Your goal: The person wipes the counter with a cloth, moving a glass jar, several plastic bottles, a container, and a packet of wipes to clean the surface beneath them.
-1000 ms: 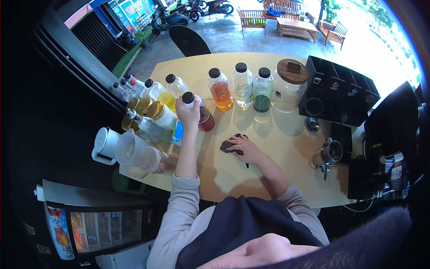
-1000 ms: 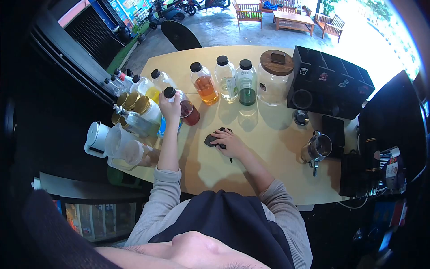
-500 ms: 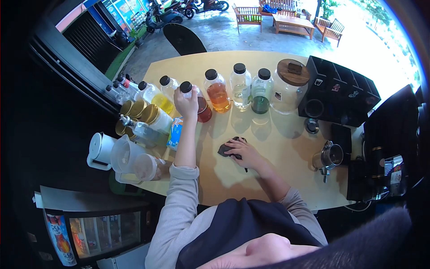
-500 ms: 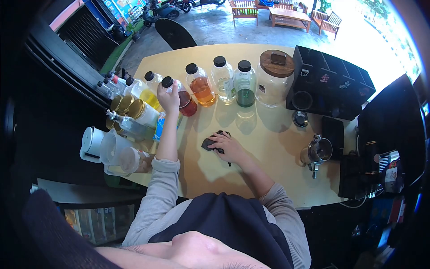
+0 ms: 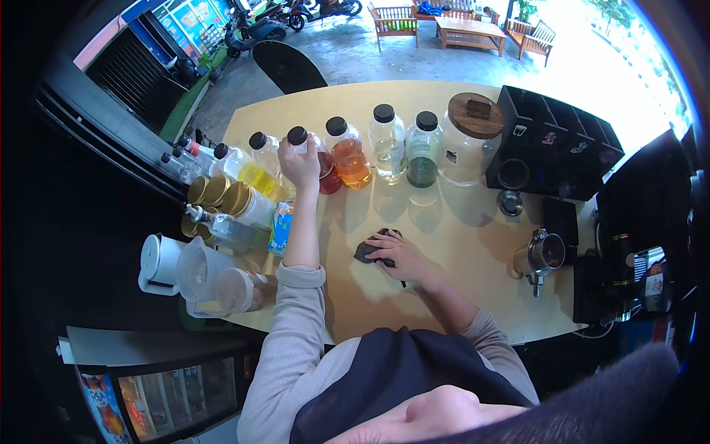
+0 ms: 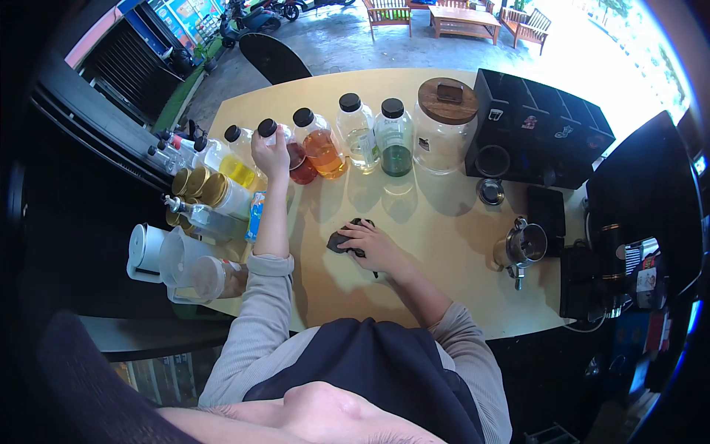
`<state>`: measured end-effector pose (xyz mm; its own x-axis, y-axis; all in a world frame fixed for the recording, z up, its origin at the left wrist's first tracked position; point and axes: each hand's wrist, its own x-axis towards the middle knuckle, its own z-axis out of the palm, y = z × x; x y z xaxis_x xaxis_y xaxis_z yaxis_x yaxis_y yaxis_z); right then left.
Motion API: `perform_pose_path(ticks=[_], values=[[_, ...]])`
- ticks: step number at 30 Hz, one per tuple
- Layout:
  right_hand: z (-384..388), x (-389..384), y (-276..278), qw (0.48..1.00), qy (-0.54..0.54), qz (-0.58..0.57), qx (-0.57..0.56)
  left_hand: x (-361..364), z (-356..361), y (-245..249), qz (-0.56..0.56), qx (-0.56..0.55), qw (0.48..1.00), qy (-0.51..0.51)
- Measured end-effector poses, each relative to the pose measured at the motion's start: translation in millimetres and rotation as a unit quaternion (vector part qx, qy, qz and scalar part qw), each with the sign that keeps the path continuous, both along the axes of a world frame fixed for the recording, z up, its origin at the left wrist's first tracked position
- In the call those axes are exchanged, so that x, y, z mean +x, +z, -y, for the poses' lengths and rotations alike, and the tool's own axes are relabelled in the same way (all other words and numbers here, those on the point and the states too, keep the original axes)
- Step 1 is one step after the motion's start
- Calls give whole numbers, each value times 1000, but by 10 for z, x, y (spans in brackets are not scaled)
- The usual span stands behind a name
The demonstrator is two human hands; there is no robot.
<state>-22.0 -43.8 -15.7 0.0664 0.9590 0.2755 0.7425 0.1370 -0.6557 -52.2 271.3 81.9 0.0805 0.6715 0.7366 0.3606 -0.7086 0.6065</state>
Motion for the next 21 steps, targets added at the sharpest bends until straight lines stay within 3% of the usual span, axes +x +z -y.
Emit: perform_pose_path(ticks=[13,16,19,21], values=[[-3,-11,24,1000,-8,-2,7,76,-38,20,-19,12,1000,19],[-10,-12,-9,1000,-11,3,17,48,16,82,12,46,999,8],[-8,-18,6,1000,-10,-11,13,-25,57,220,-47,95,994,-6],[-8,-25,0,1000,-14,-12,11,-79,85,295,-103,183,976,65]])
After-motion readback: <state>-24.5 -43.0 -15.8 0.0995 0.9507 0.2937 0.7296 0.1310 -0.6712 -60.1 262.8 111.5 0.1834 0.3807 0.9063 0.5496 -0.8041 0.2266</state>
